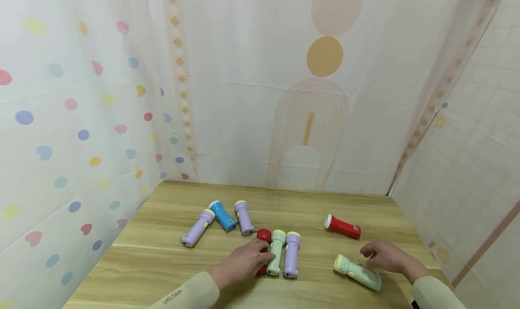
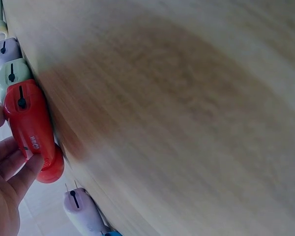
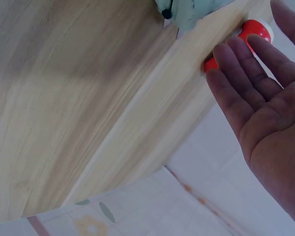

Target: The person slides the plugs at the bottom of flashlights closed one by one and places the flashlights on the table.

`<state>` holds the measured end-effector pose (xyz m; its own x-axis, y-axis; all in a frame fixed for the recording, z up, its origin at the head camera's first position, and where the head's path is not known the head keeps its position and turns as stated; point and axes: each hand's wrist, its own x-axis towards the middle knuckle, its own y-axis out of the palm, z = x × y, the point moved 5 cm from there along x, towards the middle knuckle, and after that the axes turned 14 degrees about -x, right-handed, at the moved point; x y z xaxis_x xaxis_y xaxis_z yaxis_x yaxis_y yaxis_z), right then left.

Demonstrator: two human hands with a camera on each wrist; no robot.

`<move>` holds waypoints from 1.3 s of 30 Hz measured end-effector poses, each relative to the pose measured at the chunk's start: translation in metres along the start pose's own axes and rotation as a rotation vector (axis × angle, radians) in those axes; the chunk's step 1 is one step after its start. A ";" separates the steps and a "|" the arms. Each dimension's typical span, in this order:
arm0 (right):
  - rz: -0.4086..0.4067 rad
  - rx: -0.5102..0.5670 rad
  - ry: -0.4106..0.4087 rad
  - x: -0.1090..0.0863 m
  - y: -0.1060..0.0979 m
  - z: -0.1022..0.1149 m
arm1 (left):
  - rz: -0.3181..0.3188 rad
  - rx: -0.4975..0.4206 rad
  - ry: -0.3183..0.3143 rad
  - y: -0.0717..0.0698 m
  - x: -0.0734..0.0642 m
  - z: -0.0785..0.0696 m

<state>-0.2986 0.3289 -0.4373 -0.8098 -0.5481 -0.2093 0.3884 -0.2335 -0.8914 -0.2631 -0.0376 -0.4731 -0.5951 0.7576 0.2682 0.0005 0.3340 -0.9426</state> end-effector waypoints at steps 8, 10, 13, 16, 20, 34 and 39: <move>0.068 0.019 -0.003 0.006 0.007 -0.002 | 0.005 -0.008 -0.015 -0.001 0.002 0.002; 0.092 0.037 -0.005 0.006 0.009 -0.001 | 0.006 -0.003 -0.016 0.000 0.002 0.003; 0.125 0.075 -0.011 0.007 0.013 -0.002 | 0.007 0.003 -0.014 0.000 0.002 0.002; 0.150 0.101 0.002 0.009 0.018 -0.003 | 0.003 0.008 -0.012 0.000 0.002 0.002; 0.167 0.110 0.011 0.011 0.022 -0.003 | -0.002 0.009 -0.014 0.000 0.002 0.002; 0.164 0.113 -0.044 0.015 0.028 0.004 | 0.030 0.001 -0.032 0.001 0.001 0.002; 0.179 0.119 -0.025 0.017 0.028 0.007 | 0.030 -0.003 -0.035 0.002 0.001 0.003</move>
<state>-0.2984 0.3075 -0.4631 -0.7125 -0.6089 -0.3486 0.5755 -0.2229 -0.7869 -0.2661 -0.0374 -0.4749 -0.6223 0.7473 0.2331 0.0210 0.3136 -0.9493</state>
